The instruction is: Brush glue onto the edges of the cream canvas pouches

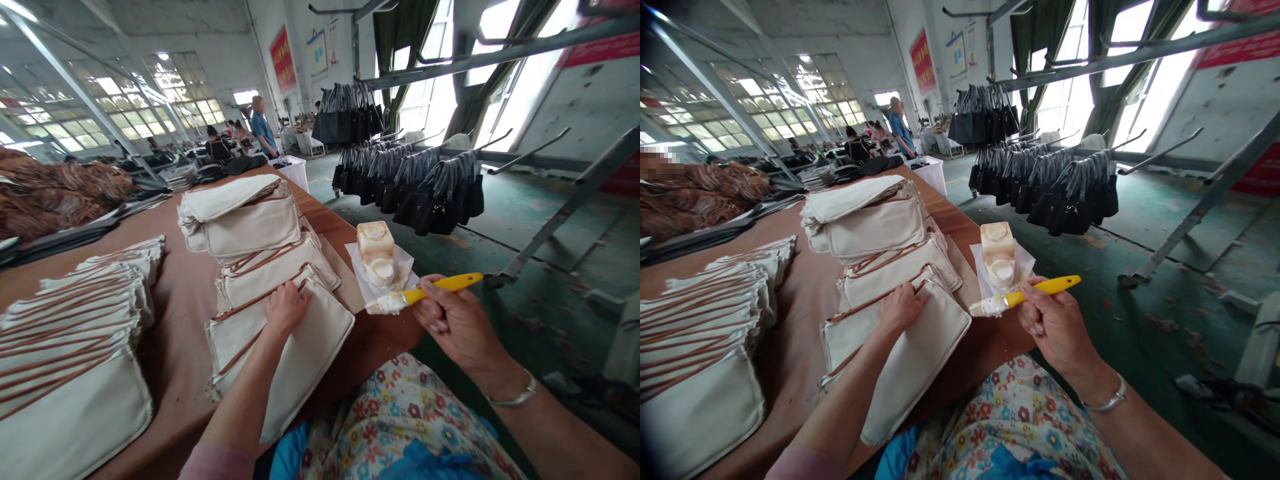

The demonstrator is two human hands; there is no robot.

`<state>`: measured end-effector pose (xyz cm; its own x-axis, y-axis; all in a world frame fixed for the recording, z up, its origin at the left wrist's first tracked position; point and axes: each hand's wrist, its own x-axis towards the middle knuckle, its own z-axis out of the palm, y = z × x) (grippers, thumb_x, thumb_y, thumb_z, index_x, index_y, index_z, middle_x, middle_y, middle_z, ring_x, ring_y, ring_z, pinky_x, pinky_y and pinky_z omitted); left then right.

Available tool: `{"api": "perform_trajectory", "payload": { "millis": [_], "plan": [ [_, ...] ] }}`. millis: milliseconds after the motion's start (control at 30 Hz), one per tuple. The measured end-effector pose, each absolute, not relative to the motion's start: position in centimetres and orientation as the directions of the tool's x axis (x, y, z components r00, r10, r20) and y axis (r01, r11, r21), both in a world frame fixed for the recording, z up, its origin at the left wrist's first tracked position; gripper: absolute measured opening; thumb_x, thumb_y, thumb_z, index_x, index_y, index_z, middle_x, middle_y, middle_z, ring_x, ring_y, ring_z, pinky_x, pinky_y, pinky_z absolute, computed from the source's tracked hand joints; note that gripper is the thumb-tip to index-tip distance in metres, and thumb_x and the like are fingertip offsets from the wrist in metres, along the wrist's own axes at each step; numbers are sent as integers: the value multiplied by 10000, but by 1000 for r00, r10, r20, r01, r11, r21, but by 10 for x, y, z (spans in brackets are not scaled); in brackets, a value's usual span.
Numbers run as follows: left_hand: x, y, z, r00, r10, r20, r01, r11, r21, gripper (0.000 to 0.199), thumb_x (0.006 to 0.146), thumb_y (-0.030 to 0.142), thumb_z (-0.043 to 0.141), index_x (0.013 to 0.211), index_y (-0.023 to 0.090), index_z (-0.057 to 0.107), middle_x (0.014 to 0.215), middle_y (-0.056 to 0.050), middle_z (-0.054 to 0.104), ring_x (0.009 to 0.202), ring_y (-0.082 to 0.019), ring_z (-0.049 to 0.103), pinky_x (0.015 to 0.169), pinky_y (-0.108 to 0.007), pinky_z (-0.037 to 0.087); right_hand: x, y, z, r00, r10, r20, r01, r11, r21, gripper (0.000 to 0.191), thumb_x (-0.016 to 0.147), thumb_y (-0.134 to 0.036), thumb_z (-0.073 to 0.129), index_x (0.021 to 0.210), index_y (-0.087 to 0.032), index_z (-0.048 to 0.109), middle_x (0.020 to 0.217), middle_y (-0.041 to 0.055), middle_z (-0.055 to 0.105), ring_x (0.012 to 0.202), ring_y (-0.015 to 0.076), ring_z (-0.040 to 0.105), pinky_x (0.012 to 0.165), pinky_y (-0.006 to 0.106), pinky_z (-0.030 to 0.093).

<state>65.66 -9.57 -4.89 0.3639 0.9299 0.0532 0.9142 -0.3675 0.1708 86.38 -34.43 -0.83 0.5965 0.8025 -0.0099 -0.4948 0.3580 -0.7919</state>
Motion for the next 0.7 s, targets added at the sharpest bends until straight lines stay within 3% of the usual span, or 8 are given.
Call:
{"api": "perform_trajectory", "payload": {
  "millis": [167, 267, 333, 400, 467, 633, 700],
  "plan": [
    [654, -97, -50, 443, 896, 0, 838, -414, 355, 342, 845, 491, 582, 843, 160, 670, 807, -90, 699, 795, -252, 660, 706, -321, 447, 857, -325, -3, 581, 814, 26, -461, 355, -813, 282, 807, -355, 805, 851, -176, 592, 509, -68, 457, 380, 41, 320, 372, 160, 231],
    [648, -113, -47, 545, 838, 21, 731, -487, 478, 332, 871, 462, 553, 922, 166, 696, 829, -24, 681, 795, -177, 626, 703, -249, 449, 856, -313, 4, 583, 811, 42, -433, 353, -829, 326, 777, -382, 823, 818, -176, 574, 470, -79, 432, 361, 40, 298, 362, 163, 212],
    [645, -126, -44, 612, 790, 36, 601, -494, 628, 347, 857, 452, 585, 992, 156, 707, 886, -21, 685, 826, -165, 616, 727, -232, 462, 857, -305, 8, 574, 815, 77, -408, 367, -836, 323, 774, -380, 818, 809, -183, 565, 444, -89, 418, 348, 43, 281, 355, 167, 204],
    [644, -138, -40, 664, 746, 50, 414, -423, 806, 374, 826, 445, 650, 1042, 147, 715, 938, -32, 694, 848, -166, 611, 752, -236, 471, 858, -298, 9, 560, 820, 121, -365, 375, -852, 300, 787, -371, 801, 821, -191, 564, 430, -95, 411, 345, 51, 279, 350, 171, 198],
    [644, -148, -36, 694, 718, 51, 263, -319, 911, 377, 792, 424, 718, 1046, 146, 727, 944, -36, 699, 840, -163, 603, 753, -238, 467, 859, -291, 9, 537, 827, 164, -299, 369, -880, 269, 811, -370, 773, 836, -193, 572, 435, -98, 412, 351, 59, 283, 349, 176, 200],
    [647, -164, -24, 763, 646, -8, 200, -226, 953, 310, 804, 382, 746, 1015, 155, 738, 897, -27, 693, 807, -149, 588, 721, -224, 452, 861, -273, 7, 455, 836, 307, 3, 344, -939, 240, 877, -379, 704, 793, -174, 612, 490, -64, 469, 420, 76, 381, 406, 194, 297],
    [648, -168, -23, 791, 612, -22, 189, -210, 959, 295, 818, 374, 737, 1017, 156, 733, 911, -31, 698, 829, -154, 595, 741, -229, 458, 864, -269, 8, 486, 805, 340, 45, 365, -930, 252, 884, -391, 693, 787, -175, 607, 491, -64, 466, 431, 82, 392, 416, 201, 303]
  ]
}}
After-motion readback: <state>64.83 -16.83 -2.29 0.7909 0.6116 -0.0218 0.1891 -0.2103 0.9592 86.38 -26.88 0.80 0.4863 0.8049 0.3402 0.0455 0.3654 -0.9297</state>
